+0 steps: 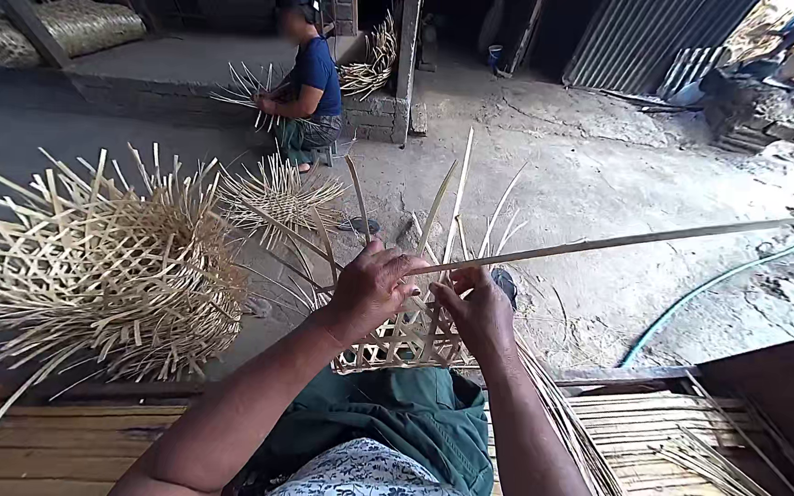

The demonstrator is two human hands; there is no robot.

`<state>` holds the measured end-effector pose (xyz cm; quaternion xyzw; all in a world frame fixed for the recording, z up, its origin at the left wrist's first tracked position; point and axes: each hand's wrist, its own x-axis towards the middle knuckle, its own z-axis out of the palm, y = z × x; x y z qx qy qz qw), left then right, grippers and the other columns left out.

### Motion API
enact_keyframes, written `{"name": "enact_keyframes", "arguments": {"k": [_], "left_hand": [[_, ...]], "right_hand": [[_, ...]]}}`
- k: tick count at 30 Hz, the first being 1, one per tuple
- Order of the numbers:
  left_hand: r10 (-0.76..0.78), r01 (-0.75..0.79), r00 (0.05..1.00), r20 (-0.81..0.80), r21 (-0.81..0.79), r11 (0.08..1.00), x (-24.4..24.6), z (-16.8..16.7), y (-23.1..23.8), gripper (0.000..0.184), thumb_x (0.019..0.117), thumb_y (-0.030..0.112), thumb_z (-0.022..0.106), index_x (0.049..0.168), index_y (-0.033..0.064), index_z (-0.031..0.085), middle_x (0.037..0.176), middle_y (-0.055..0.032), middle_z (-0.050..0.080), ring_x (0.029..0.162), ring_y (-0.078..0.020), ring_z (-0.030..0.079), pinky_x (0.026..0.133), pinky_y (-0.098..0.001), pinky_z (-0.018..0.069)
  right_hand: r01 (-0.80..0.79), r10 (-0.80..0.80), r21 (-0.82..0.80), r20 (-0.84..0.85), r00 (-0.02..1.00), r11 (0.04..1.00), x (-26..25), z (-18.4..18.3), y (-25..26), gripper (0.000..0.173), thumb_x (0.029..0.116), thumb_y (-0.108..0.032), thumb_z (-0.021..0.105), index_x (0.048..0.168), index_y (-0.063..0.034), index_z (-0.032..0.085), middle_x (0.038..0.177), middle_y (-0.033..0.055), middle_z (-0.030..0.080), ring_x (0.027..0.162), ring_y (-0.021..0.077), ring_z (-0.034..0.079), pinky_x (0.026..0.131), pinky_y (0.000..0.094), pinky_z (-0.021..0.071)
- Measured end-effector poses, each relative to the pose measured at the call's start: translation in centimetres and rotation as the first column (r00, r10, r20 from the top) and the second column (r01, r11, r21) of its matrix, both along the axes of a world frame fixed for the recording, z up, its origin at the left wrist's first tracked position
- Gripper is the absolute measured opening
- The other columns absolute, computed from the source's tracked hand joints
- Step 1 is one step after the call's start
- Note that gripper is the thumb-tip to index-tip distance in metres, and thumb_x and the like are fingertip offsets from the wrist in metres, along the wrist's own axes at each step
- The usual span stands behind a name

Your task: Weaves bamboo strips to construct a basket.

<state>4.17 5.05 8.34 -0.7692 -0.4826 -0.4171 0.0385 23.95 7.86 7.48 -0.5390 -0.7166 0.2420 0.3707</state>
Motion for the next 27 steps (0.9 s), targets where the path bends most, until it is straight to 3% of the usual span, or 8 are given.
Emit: {"name": "enact_keyframes", "arguments": {"k": [3, 6, 10, 15, 19, 22, 24, 27], "left_hand": [[-0.014, 0.014, 1.000, -0.019, -0.016, 1.000, 0.0, 0.1, -0.3, 0.029, 0.0845, 0.017, 0.082, 0.113, 0.0135, 0.077, 0.090, -0.0049, 0.071, 0.084, -0.0225, 0.062, 0.074, -0.0379, 0.0517], [-0.045, 0.044, 0.999, -0.024, -0.037, 0.998, -0.3, 0.0, -0.5, 0.027, 0.0862, 0.018, 0.080, 0.113, 0.0137, 0.077, 0.091, -0.0034, 0.072, 0.083, -0.0207, 0.061, 0.074, -0.0368, 0.0516], [-0.116, 0.117, 0.993, 0.032, -0.063, 0.991, -0.5, -0.1, -1.0, 0.023, 0.0871, 0.016, 0.079, 0.110, 0.0149, 0.076, 0.094, 0.0010, 0.073, 0.085, -0.0154, 0.061, 0.077, -0.0340, 0.0497], [-0.194, 0.214, 0.963, 0.188, -0.090, 0.973, -1.2, -0.8, -0.6, 0.013, 0.0854, 0.010, 0.078, 0.098, 0.0112, 0.076, 0.091, 0.0030, 0.071, 0.091, -0.0122, 0.059, 0.086, -0.0332, 0.0469], [-0.091, 0.105, 0.969, 0.229, -0.050, 0.993, -1.5, -1.6, 0.2, 0.011, 0.0853, 0.008, 0.073, 0.096, 0.0108, 0.076, 0.090, 0.0018, 0.071, 0.090, -0.0139, 0.059, 0.085, -0.0336, 0.0467], [0.013, -0.016, 0.998, 0.068, 0.055, 0.998, -1.7, -2.8, 0.8, 0.018, 0.0908, 0.009, 0.066, 0.105, 0.0096, 0.078, 0.092, -0.0054, 0.071, 0.087, -0.0220, 0.064, 0.077, -0.0383, 0.0530], [0.087, -0.081, 0.994, -0.062, 0.082, 0.993, -1.3, -3.0, 0.8, 0.023, 0.0915, 0.008, 0.063, 0.108, 0.0104, 0.079, 0.089, -0.0093, 0.069, 0.084, -0.0271, 0.065, 0.070, -0.0406, 0.0558], [0.079, -0.078, 0.994, -0.071, 0.025, 0.997, -0.7, -2.0, 0.1, 0.023, 0.0875, 0.007, 0.066, 0.103, 0.0135, 0.082, 0.090, -0.0081, 0.070, 0.085, -0.0259, 0.065, 0.069, -0.0390, 0.0550]], "right_hand": [[-0.053, 0.053, -0.001, -0.008, 0.999, 0.999, 0.1, 0.1, -0.4, 0.026, 0.0933, -0.022, 0.071, 0.114, -0.0058, 0.068, 0.075, 0.0026, 0.066, 0.067, 0.0170, 0.065, 0.068, 0.0428, 0.0567], [-0.092, 0.089, 0.014, 0.142, 0.986, 0.996, 0.3, 0.9, -1.1, 0.041, 0.0981, -0.019, 0.061, 0.139, -0.0176, 0.065, 0.083, 0.0060, 0.069, 0.071, 0.0209, 0.065, 0.069, 0.0473, 0.0545], [-0.059, 0.017, 0.148, 0.264, 0.964, 0.987, -0.1, 1.8, -2.7, 0.031, 0.0939, -0.015, 0.065, 0.122, -0.0199, 0.077, 0.091, 0.0127, 0.071, 0.078, 0.0312, 0.069, 0.067, 0.0552, 0.0537], [-0.417, 0.314, -0.236, -0.373, 0.873, 0.878, 1.2, 0.7, 1.0, 0.017, 0.0857, -0.001, 0.073, 0.101, -0.0048, 0.066, 0.076, 0.0000, 0.066, 0.063, 0.0061, 0.061, 0.059, 0.0242, 0.0530], [-0.543, 0.379, -0.097, -0.614, 0.692, 0.834, 1.5, -1.3, 1.7, 0.010, 0.0846, -0.001, 0.075, 0.090, -0.0062, 0.068, 0.077, -0.0002, 0.071, 0.067, 0.0079, 0.067, 0.064, 0.0259, 0.0587], [-0.481, 0.533, 0.229, -0.334, 0.778, 0.846, 1.3, -2.8, 0.8, 0.013, 0.0932, -0.004, 0.070, 0.105, -0.0003, 0.075, 0.099, 0.0051, 0.075, 0.086, 0.0101, 0.073, 0.080, 0.0277, 0.0627], [-0.344, 0.340, 0.370, 0.079, 0.937, 0.863, 0.5, -1.8, -1.4, 0.024, 0.0973, -0.016, 0.067, 0.117, -0.0048, 0.075, 0.104, 0.0082, 0.076, 0.089, 0.0143, 0.074, 0.079, 0.0299, 0.0630], [-0.217, 0.045, 0.451, 0.362, 0.931, 0.866, -0.1, -0.6, -3.0, 0.031, 0.0954, -0.018, 0.066, 0.124, -0.0056, 0.073, 0.099, 0.0160, 0.071, 0.089, 0.0334, 0.071, 0.070, 0.0459, 0.0593]]}}
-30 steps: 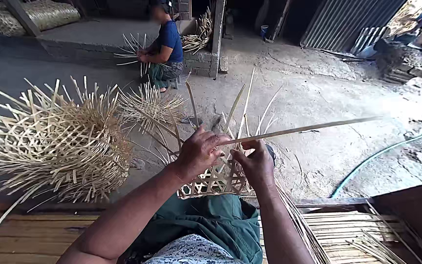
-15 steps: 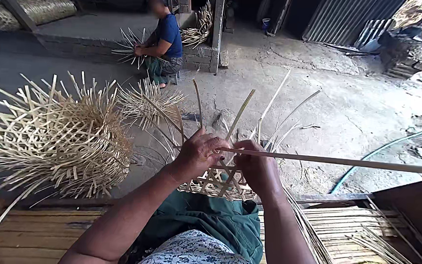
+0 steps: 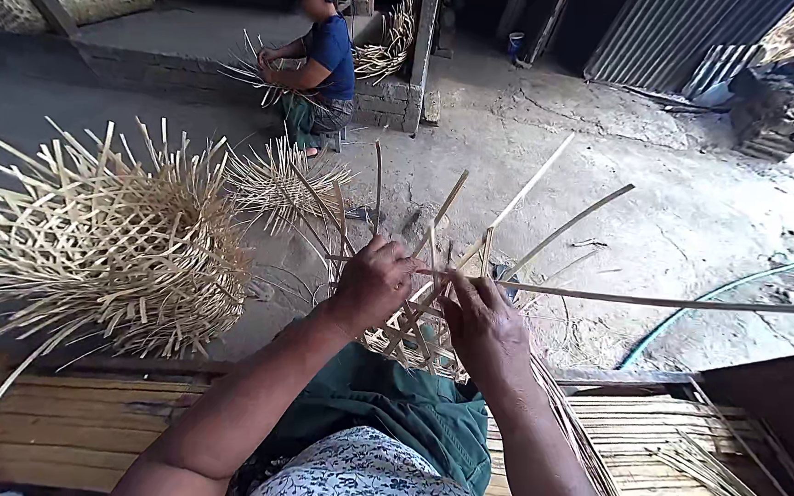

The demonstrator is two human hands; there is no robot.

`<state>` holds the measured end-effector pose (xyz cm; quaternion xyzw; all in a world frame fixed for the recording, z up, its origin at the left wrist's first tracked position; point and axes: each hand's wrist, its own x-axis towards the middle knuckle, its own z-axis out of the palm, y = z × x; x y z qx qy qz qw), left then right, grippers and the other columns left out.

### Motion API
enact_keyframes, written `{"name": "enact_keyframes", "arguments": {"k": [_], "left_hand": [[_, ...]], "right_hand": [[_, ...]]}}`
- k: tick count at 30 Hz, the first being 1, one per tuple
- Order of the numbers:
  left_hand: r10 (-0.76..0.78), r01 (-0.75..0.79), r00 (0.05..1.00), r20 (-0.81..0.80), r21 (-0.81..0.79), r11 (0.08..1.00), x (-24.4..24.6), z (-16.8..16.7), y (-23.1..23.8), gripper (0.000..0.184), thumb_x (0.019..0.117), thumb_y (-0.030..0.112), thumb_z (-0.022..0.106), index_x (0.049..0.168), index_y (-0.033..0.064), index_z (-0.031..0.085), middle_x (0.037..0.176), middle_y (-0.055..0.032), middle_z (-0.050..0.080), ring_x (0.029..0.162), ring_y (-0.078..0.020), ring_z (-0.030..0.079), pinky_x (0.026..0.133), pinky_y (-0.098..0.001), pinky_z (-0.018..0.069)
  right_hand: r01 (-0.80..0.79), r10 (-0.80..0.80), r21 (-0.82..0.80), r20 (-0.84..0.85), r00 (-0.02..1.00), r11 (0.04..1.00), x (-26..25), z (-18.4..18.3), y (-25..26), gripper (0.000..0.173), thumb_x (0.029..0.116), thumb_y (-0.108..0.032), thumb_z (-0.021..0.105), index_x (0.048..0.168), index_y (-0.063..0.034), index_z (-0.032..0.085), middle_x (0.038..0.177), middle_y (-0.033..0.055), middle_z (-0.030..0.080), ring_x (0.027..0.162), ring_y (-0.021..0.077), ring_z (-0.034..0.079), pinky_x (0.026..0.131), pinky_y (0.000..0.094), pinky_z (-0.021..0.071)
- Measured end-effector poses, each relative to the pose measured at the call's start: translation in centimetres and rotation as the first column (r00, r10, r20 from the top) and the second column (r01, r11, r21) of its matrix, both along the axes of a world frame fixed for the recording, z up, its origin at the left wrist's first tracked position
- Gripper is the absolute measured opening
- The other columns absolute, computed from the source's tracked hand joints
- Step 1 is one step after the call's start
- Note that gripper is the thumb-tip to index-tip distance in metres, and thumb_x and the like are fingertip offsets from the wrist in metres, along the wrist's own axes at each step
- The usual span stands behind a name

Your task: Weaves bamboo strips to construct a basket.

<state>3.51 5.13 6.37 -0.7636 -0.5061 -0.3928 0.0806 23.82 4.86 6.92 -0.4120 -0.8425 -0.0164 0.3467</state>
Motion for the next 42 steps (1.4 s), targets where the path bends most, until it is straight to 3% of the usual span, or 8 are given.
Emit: {"name": "enact_keyframes", "arguments": {"k": [6, 11, 16, 22, 32, 34, 37, 42], "left_hand": [[0.011, 0.070, 0.982, 0.189, -0.418, 0.906, -0.5, 4.3, -0.9, 0.041, 0.1003, 0.024, 0.065, 0.140, 0.0155, 0.062, 0.067, -0.0014, 0.059, 0.056, -0.0169, 0.054, 0.058, -0.0412, 0.0503], [-0.042, 0.165, 0.954, 0.296, -0.404, 0.900, -0.4, 3.7, -0.7, 0.017, 0.1033, 0.023, 0.058, 0.105, 0.0083, 0.067, 0.071, -0.0017, 0.063, 0.059, -0.0134, 0.061, 0.060, -0.0374, 0.0547], [-0.139, 0.164, 0.953, 0.270, -0.073, 0.984, 0.7, 1.6, -1.2, 0.028, 0.0963, 0.018, 0.067, 0.119, 0.0025, 0.065, 0.080, -0.0019, 0.069, 0.062, -0.0109, 0.062, 0.058, -0.0304, 0.0548], [-0.217, 0.217, 0.916, -0.337, -0.037, 0.975, 0.2, 2.1, 0.8, 0.038, 0.0981, 0.024, 0.066, 0.136, 0.0174, 0.068, 0.084, -0.0070, 0.070, 0.077, -0.0267, 0.065, 0.061, -0.0395, 0.0531], [-0.154, 0.152, 0.988, -0.034, -0.045, 0.987, 0.9, 2.3, 0.3, 0.027, 0.0853, 0.016, 0.080, 0.112, 0.0132, 0.078, 0.089, -0.0049, 0.070, 0.084, -0.0231, 0.063, 0.071, -0.0371, 0.0533], [-0.149, 0.148, 0.988, -0.031, -0.047, 0.988, 0.8, 1.8, 0.3, 0.025, 0.0847, 0.016, 0.080, 0.109, 0.0119, 0.078, 0.091, -0.0053, 0.072, 0.085, -0.0235, 0.064, 0.072, -0.0375, 0.0543], [-0.173, 0.172, 0.985, -0.021, -0.055, 0.984, 1.1, 1.6, 0.2, 0.024, 0.0852, 0.017, 0.080, 0.108, 0.0118, 0.077, 0.093, -0.0046, 0.072, 0.086, -0.0226, 0.064, 0.072, -0.0366, 0.0543], [-0.256, 0.270, 0.958, 0.126, -0.111, 0.956, 0.1, 1.8, 0.8, 0.016, 0.0831, 0.010, 0.079, 0.098, 0.0103, 0.075, 0.090, 0.0000, 0.072, 0.088, -0.0173, 0.062, 0.078, -0.0350, 0.0510]], "right_hand": [[-0.178, 0.185, -0.094, 0.080, 0.979, 0.980, 1.5, 1.6, 0.9, 0.023, 0.0970, -0.026, 0.061, 0.108, -0.0094, 0.073, 0.077, 0.0090, 0.068, 0.058, 0.0262, 0.065, 0.050, 0.0469, 0.0523], [-0.049, 0.053, -0.111, 0.037, 0.998, 0.993, 0.3, 1.3, 0.7, 0.032, 0.1036, -0.034, 0.053, 0.092, -0.0105, 0.072, 0.068, 0.0085, 0.067, 0.057, 0.0285, 0.067, 0.047, 0.0498, 0.0488], [0.007, 0.020, -0.268, 0.099, 0.995, 0.963, 0.5, 2.1, 1.1, 0.040, 0.1021, -0.041, 0.056, 0.079, -0.0088, 0.066, 0.059, 0.0090, 0.059, 0.058, 0.0307, 0.065, 0.050, 0.0524, 0.0469], [-0.066, 0.020, -0.203, -0.221, 0.975, 0.977, 0.7, -0.4, 1.3, 0.016, 0.0923, -0.011, 0.069, 0.106, -0.0093, 0.078, 0.090, 0.0082, 0.070, 0.070, 0.0157, 0.066, 0.064, 0.0357, 0.0588], [-0.040, -0.152, -0.371, -0.474, 0.867, 0.928, 0.8, -2.2, 1.9, 0.032, 0.0883, -0.017, 0.073, 0.117, -0.0055, 0.067, 0.071, -0.0028, 0.061, 0.058, 0.0039, 0.057, 0.056, 0.0234, 0.0506], [0.073, -0.176, -0.348, -0.274, 0.945, 0.934, 0.9, -1.3, 1.3, 0.044, 0.0920, -0.020, 0.070, 0.135, -0.0098, 0.067, 0.076, 0.0029, 0.067, 0.061, 0.0131, 0.060, 0.058, 0.0342, 0.0526], [0.207, -0.245, -0.261, -0.122, 0.962, 0.943, 0.5, 0.0, -0.1, 0.031, 0.0908, -0.017, 0.072, 0.121, -0.0140, 0.076, 0.087, 0.0123, 0.072, 0.073, 0.0295, 0.069, 0.064, 0.0524, 0.0548], [-0.459, -0.002, -0.525, -0.659, 0.752, 0.717, 2.4, -1.2, 3.2, 0.010, 0.0839, -0.003, 0.075, 0.091, -0.0068, 0.070, 0.074, -0.0039, 0.068, 0.061, 0.0019, 0.060, 0.057, 0.0200, 0.0527]]}}
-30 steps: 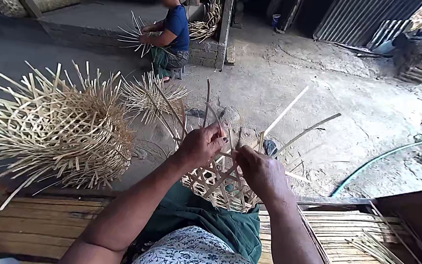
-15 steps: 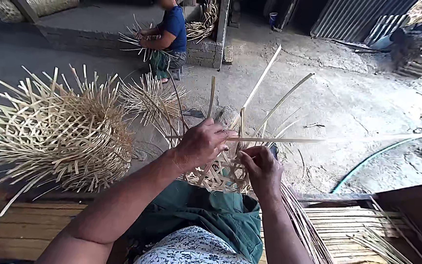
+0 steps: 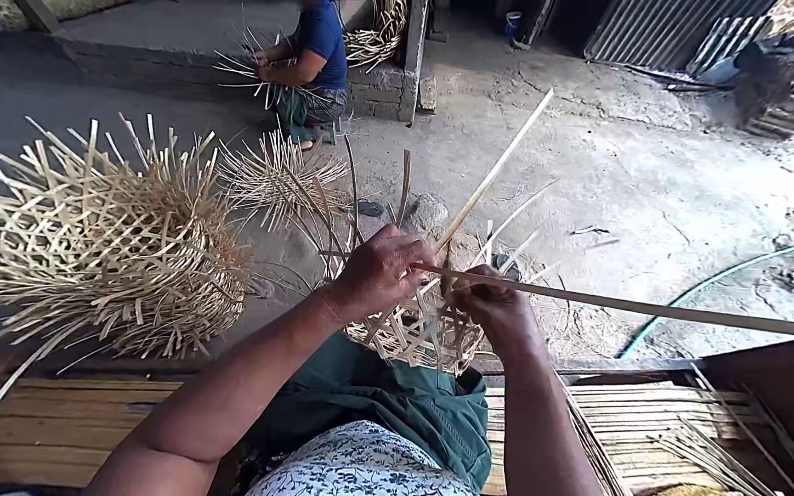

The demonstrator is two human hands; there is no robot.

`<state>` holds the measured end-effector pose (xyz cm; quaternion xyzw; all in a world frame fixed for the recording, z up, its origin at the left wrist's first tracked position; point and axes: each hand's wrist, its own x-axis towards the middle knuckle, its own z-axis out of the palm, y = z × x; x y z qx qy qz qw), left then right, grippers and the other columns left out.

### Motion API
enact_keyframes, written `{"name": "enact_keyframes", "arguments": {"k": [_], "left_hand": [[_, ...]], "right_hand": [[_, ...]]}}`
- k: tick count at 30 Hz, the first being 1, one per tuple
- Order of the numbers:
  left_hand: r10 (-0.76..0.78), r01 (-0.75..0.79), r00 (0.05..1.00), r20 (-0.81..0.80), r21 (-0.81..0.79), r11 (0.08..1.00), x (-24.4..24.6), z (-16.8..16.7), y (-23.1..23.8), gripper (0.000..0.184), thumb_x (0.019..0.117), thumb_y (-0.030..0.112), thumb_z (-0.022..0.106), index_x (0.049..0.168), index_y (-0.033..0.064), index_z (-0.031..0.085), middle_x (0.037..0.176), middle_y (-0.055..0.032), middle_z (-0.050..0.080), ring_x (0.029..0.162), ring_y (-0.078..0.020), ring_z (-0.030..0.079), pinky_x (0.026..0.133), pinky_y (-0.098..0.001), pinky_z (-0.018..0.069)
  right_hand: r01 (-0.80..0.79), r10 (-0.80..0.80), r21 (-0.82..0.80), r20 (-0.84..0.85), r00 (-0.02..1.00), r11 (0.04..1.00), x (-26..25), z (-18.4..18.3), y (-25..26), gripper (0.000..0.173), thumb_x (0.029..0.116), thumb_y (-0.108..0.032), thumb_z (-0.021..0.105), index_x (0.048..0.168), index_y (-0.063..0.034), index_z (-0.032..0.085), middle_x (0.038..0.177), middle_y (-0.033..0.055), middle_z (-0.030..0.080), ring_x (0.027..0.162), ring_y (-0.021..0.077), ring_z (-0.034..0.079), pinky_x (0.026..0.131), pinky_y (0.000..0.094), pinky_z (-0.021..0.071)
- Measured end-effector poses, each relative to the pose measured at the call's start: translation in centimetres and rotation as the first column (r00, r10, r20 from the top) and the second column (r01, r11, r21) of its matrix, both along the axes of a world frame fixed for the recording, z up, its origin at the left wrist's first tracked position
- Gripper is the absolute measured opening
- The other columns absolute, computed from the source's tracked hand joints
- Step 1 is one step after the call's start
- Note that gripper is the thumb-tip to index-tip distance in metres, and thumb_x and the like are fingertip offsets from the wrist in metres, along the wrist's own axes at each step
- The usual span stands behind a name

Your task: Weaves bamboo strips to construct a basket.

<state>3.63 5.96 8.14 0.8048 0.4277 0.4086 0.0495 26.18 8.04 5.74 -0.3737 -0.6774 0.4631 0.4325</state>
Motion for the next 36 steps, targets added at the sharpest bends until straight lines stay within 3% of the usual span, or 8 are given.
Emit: {"name": "enact_keyframes", "arguments": {"k": [4, 9, 12, 14, 16, 28, 32, 36], "left_hand": [[0.127, -0.119, 0.988, -0.087, 0.086, 0.989, -0.7, -1.3, 0.9, 0.017, 0.0886, 0.008, 0.068, 0.103, 0.0085, 0.077, 0.090, -0.0071, 0.071, 0.087, -0.0253, 0.064, 0.074, -0.0403, 0.0548], [0.215, -0.184, 0.947, -0.239, 0.147, 0.972, 0.3, -1.1, -0.2, 0.022, 0.0905, 0.009, 0.064, 0.104, 0.0134, 0.080, 0.086, -0.0099, 0.066, 0.082, -0.0295, 0.063, 0.064, -0.0420, 0.0532], [0.116, -0.124, 0.991, -0.060, -0.155, 0.980, 0.4, 0.8, -0.9, 0.029, 0.0876, 0.009, 0.072, 0.116, 0.0113, 0.076, 0.092, -0.0031, 0.071, 0.083, -0.0185, 0.063, 0.072, -0.0373, 0.0544], [0.094, -0.037, 0.990, 0.110, -0.441, 0.897, -0.4, 1.9, -0.9, 0.037, 0.0938, 0.015, 0.074, 0.130, 0.0138, 0.067, 0.075, 0.0011, 0.063, 0.060, -0.0102, 0.054, 0.058, -0.0290, 0.0485], [0.076, 0.093, 0.961, 0.265, -0.571, 0.816, -1.0, 2.0, -0.7, 0.023, 0.0936, 0.012, 0.074, 0.117, 0.0107, 0.073, 0.068, 0.0003, 0.060, 0.056, -0.0084, 0.052, 0.055, -0.0265, 0.0470], [-0.123, 0.433, 0.783, 0.610, -0.391, 0.812, -1.8, -0.8, -0.6, 0.011, 0.0932, -0.007, 0.066, 0.101, 0.0002, 0.069, 0.095, -0.0056, 0.073, 0.084, -0.0093, 0.069, 0.078, -0.0263, 0.0587], [0.006, 0.018, 0.981, 0.196, -0.119, 0.993, 0.3, 0.1, -2.2, 0.016, 0.0896, 0.010, 0.077, 0.103, 0.0033, 0.071, 0.089, -0.0025, 0.071, 0.069, -0.0061, 0.064, 0.064, -0.0228, 0.0562], [-0.021, 0.113, 0.919, -0.394, 0.213, 0.970, 1.7, 0.5, -1.3, 0.041, 0.0933, 0.025, 0.072, 0.133, 0.0147, 0.069, 0.088, -0.0075, 0.073, 0.077, -0.0241, 0.067, 0.063, -0.0368, 0.0539]], "right_hand": [[-0.104, 0.108, 0.183, -0.009, 0.994, 0.977, 0.2, -1.6, -0.2, 0.014, 0.0918, -0.007, 0.073, 0.105, -0.0012, 0.075, 0.097, 0.0049, 0.076, 0.081, 0.0096, 0.072, 0.073, 0.0260, 0.0625], [0.082, -0.491, 0.684, 0.429, 0.759, 0.725, -2.1, 0.1, -3.6, 0.034, 0.0955, -0.019, 0.066, 0.126, -0.0060, 0.072, 0.095, 0.0158, 0.070, 0.082, 0.0313, 0.070, 0.066, 0.0446, 0.0581], [0.014, -0.416, 0.605, 0.531, 0.738, 0.796, -0.7, 1.1, -2.7, 0.024, 0.0949, -0.021, 0.066, 0.113, -0.0077, 0.076, 0.086, 0.0137, 0.069, 0.069, 0.0308, 0.068, 0.058, 0.0499, 0.0560], [-0.059, -0.276, 0.511, 0.555, 0.785, 0.858, 0.0, 1.5, -2.2, 0.023, 0.0992, -0.029, 0.064, 0.106, -0.0112, 0.076, 0.088, 0.0083, 0.072, 0.069, 0.0241, 0.069, 0.061, 0.0487, 0.0570], [-0.087, -0.211, 0.472, 0.543, 0.813, 0.878, 0.1, 1.6, -1.9, 0.031, 0.1029, -0.037, 0.057, 0.097, -0.0122, 0.075, 0.081, 0.0049, 0.071, 0.068, 0.0199, 0.068, 0.060, 0.0461, 0.0550], [-0.025, -0.154, 0.261, 0.641, 0.752, 0.965, 0.0, 2.6, -1.7, 0.041, 0.1025, -0.048, 0.055, 0.084, -0.0133, 0.069, 0.064, 0.0012, 0.057, 0.063, 0.0189, 0.058, 0.060, 0.0469, 0.0443], [-0.025, -0.180, 0.294, 0.648, 0.740, 0.955, -0.1, 2.5, -1.8, 0.044, 0.1008, -0.050, 0.058, 0.082, -0.0112, 0.070, 0.064, 0.0032, 0.059, 0.062, 0.0211, 0.060, 0.059, 0.0483, 0.0453], [0.022, -0.236, 0.442, 0.437, 0.868, 0.897, -0.2, 0.7, -1.6, 0.024, 0.0951, -0.031, 0.068, 0.089, -0.0088, 0.076, 0.075, 0.0027, 0.067, 0.062, 0.0120, 0.060, 0.060, 0.0356, 0.0520]]}}
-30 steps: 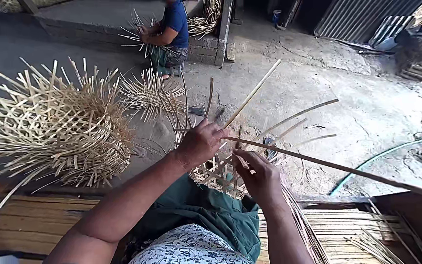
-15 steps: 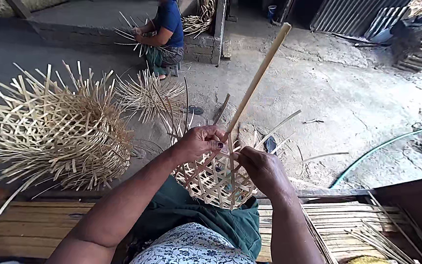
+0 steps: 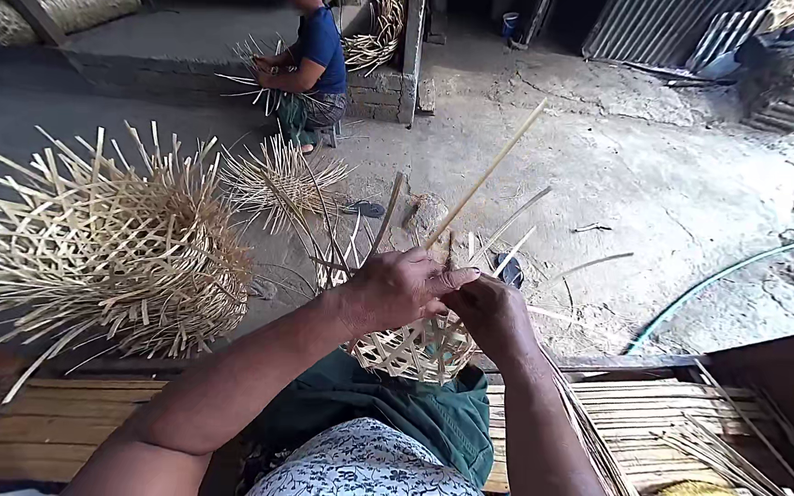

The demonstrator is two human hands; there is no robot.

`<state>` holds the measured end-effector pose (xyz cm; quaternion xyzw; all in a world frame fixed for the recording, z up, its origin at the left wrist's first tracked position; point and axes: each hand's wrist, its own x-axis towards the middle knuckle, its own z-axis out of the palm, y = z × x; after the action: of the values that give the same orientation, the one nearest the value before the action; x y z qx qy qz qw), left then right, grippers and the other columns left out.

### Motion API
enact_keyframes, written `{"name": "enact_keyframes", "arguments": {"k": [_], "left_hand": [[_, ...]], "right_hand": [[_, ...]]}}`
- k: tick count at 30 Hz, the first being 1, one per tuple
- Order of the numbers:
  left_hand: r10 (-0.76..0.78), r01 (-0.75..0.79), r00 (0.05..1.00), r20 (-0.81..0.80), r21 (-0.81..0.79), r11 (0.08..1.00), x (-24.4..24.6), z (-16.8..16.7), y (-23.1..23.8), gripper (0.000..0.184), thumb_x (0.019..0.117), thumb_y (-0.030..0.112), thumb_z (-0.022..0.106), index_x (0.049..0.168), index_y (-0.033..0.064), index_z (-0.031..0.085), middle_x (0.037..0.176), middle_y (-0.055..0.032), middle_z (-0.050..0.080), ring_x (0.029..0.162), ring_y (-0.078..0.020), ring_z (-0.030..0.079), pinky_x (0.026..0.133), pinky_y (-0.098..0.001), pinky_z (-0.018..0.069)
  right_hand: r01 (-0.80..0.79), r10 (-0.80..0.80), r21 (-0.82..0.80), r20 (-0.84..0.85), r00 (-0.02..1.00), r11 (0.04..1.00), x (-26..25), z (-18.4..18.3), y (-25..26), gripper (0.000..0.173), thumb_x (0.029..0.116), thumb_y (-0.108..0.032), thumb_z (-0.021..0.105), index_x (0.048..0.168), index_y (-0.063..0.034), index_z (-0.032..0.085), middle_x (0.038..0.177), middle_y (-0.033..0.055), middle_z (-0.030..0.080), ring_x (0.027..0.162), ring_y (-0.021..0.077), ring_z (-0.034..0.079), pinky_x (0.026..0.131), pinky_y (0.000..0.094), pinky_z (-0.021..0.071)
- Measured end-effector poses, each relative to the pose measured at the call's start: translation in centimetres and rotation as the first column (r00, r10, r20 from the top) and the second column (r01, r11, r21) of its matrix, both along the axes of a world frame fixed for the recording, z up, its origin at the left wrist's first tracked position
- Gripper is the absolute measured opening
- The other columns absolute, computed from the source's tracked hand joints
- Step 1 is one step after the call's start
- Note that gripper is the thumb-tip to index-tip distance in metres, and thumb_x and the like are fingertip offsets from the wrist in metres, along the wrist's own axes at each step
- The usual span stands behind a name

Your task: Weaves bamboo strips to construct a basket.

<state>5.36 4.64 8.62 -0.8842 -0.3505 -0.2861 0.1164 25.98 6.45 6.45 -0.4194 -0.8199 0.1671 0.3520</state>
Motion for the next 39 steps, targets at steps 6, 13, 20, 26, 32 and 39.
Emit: {"name": "enact_keyframes", "arguments": {"k": [6, 13, 20, 26, 32, 39], "left_hand": [[0.148, -0.144, 0.988, 0.043, -0.078, 0.986, -1.2, 2.0, 1.5, 0.043, 0.0846, 0.025, 0.082, 0.126, 0.0134, 0.074, 0.089, -0.0076, 0.070, 0.085, -0.0275, 0.065, 0.068, -0.0407, 0.0554], [0.201, -0.185, 0.952, 0.230, -0.089, 0.979, 0.5, 0.0, 0.8, 0.040, 0.0779, 0.024, 0.086, 0.115, 0.0141, 0.077, 0.090, -0.0044, 0.071, 0.083, -0.0233, 0.063, 0.068, -0.0381, 0.0532], [0.170, -0.108, 0.930, 0.327, -0.198, 0.974, 0.5, -0.2, 0.4, 0.031, 0.0761, 0.019, 0.088, 0.104, 0.0133, 0.075, 0.096, 0.0000, 0.073, 0.088, -0.0186, 0.063, 0.076, -0.0366, 0.0534], [0.183, -0.117, 0.908, 0.377, -0.191, 0.975, -1.0, -1.4, 1.4, 0.024, 0.0755, 0.011, 0.077, 0.099, 0.0105, 0.073, 0.087, -0.0014, 0.070, 0.087, -0.0201, 0.062, 0.076, -0.0383, 0.0526], [0.269, -0.262, 0.942, 0.200, -0.063, 0.963, -1.1, -2.4, 1.6, 0.027, 0.0894, 0.008, 0.062, 0.109, 0.0131, 0.079, 0.086, -0.0097, 0.066, 0.080, -0.0289, 0.061, 0.064, -0.0419, 0.0521], [0.373, 0.072, 0.793, 0.482, -0.682, 0.728, -1.8, 0.9, 0.5, 0.034, 0.0966, 0.012, 0.070, 0.130, 0.0113, 0.065, 0.072, -0.0016, 0.062, 0.059, -0.0108, 0.056, 0.058, -0.0297, 0.0505]], "right_hand": [[0.139, -0.148, -0.056, -0.225, 0.963, 0.989, 0.3, -1.5, -0.6, 0.026, 0.0943, -0.029, 0.071, 0.101, -0.0042, 0.074, 0.089, 0.0064, 0.068, 0.062, 0.0061, 0.058, 0.057, 0.0236, 0.0514], [0.139, -0.196, -0.186, -0.338, 0.920, 0.973, 0.2, -2.0, 0.1, 0.031, 0.0869, -0.015, 0.074, 0.114, -0.0040, 0.064, 0.077, 0.0010, 0.066, 0.064, 0.0078, 0.064, 0.061, 0.0280, 0.0566], [0.299, -0.299, -0.004, 0.026, 0.954, 0.954, -0.4, 0.7, -2.0, 0.021, 0.0867, -0.014, 0.076, 0.106, -0.0079, 0.077, 0.083, 0.0112, 0.068, 0.070, 0.0272, 0.066, 0.062, 0.0505, 0.0540], [-0.464, 0.095, -0.333, -0.721, 0.686, 0.821, 1.6, -2.6, 1.9, 0.011, 0.0816, 0.002, 0.076, 0.088, -0.0068, 0.072, 0.083, -0.0003, 0.072, 0.073, 0.0070, 0.067, 0.068, 0.0251, 0.0594], [0.043, -0.040, 0.218, -0.015, 0.999, 0.975, -0.2, -1.2, -1.5, 0.036, 0.0947, -0.018, 0.068, 0.129, -0.0078, 0.071, 0.101, 0.0135, 0.072, 0.084, 0.0242, 0.072, 0.070, 0.0393, 0.0609], [-0.003, -0.004, 0.044, 0.162, 0.987, 0.999, 1.2, 0.9, -1.3, 0.027, 0.0985, -0.031, 0.064, 0.115, -0.0106, 0.072, 0.067, 0.0081, 0.064, 0.056, 0.0282, 0.063, 0.052, 0.0531, 0.0508]]}}
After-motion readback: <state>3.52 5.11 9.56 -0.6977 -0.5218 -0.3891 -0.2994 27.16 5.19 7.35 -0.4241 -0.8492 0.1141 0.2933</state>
